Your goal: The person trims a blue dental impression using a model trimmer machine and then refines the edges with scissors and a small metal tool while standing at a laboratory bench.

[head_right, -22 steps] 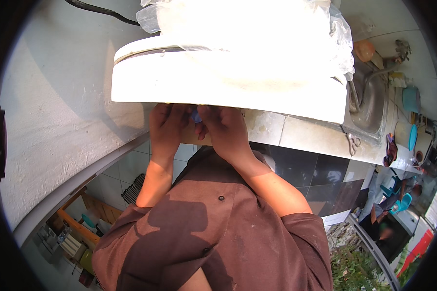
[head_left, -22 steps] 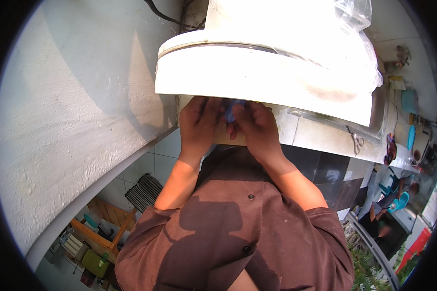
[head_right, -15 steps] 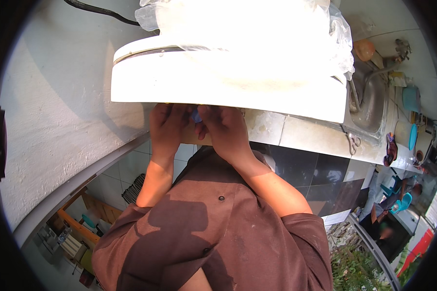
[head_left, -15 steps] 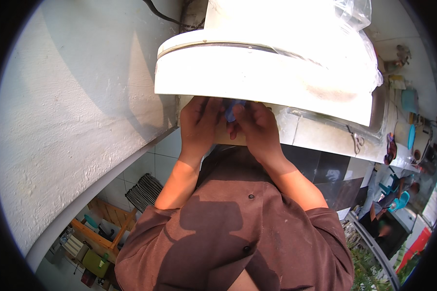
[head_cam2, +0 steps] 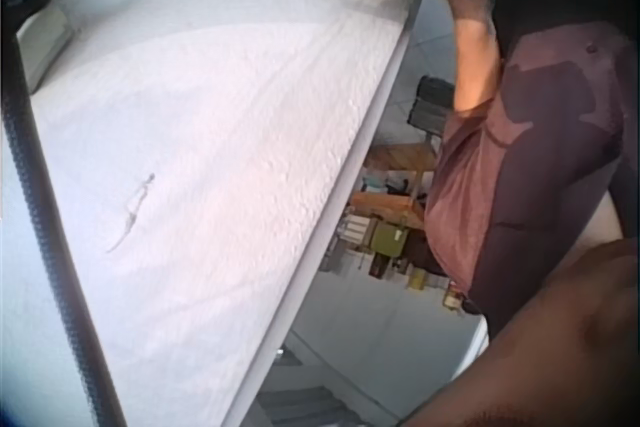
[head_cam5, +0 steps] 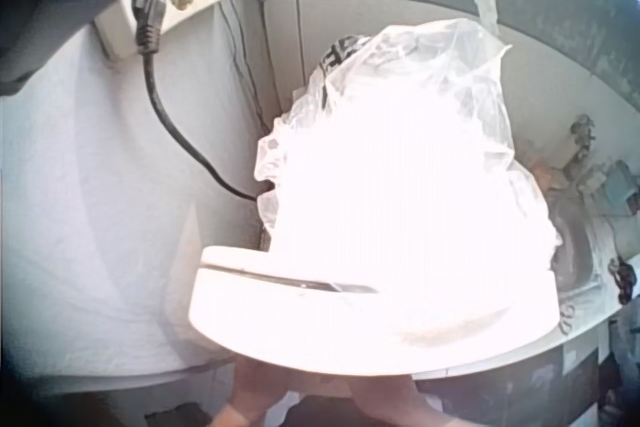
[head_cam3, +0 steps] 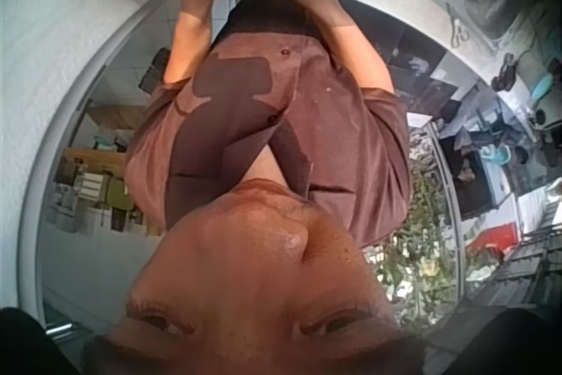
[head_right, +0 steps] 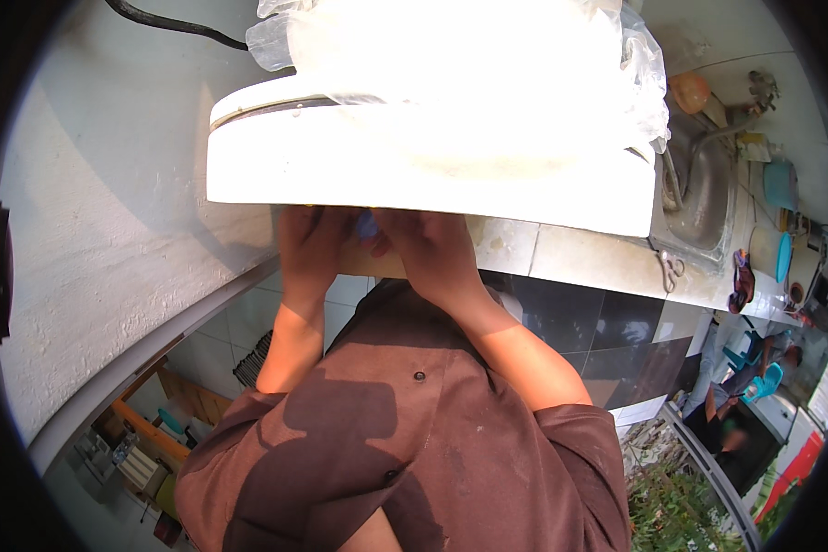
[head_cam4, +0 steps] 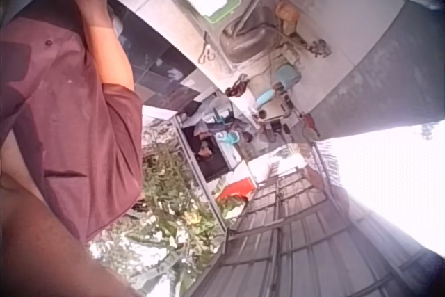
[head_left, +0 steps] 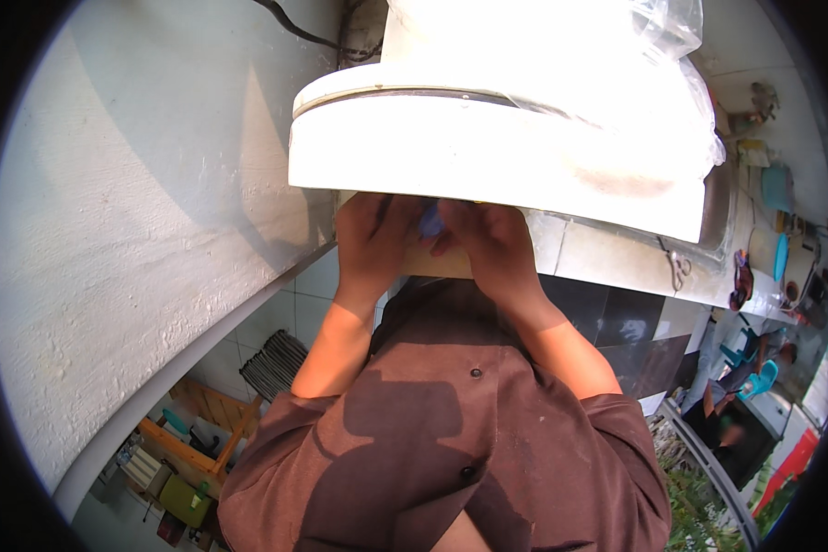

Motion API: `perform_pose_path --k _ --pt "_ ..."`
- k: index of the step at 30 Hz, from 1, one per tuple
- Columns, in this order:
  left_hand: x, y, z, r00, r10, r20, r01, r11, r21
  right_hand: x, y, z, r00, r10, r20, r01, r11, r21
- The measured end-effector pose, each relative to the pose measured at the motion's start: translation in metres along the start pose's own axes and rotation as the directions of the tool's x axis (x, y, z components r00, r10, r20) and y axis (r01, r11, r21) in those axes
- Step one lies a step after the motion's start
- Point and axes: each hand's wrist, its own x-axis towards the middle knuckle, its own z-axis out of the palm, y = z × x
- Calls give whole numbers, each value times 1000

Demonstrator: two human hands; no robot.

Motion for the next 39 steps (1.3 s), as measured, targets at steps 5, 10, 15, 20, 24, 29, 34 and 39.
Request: perform_pose_path --k 5,10,15,20,24,29,34,39 --pt "1 2 6 999 -22 -38 19 997 -72 1 1 2 998 30 -51 -29 999 14" --pt "1 3 7 999 -16 -41 14 999 -52 1 3 3 998 21 -64 -21 1000 -2" --pt "1 3 9 999 4 -44 -7 998 -70 0 3 1 998 56 -12 -56 998 -13" --pt "3 -1 5 1000 -19 -2 19 1000 -19 -1 -2 4 996 74 -41 -73 997 34" --pt "4 5 8 999 -32 -10 32 999 -10 -2 -3 5 995 79 -59 -75 995 58" --pt "5 5 5 1000 -9 12 9 999 37 -4 -6 4 991 135 -22 -132 985 107" --pt "2 18 -2 994 -81 79 76 995 58 -8 -24 3 963 263 50 -267 925 271" --pt "2 8 -3 997 33 63 -44 982 186 -9 -20 1 951 307 29 -297 887 354"
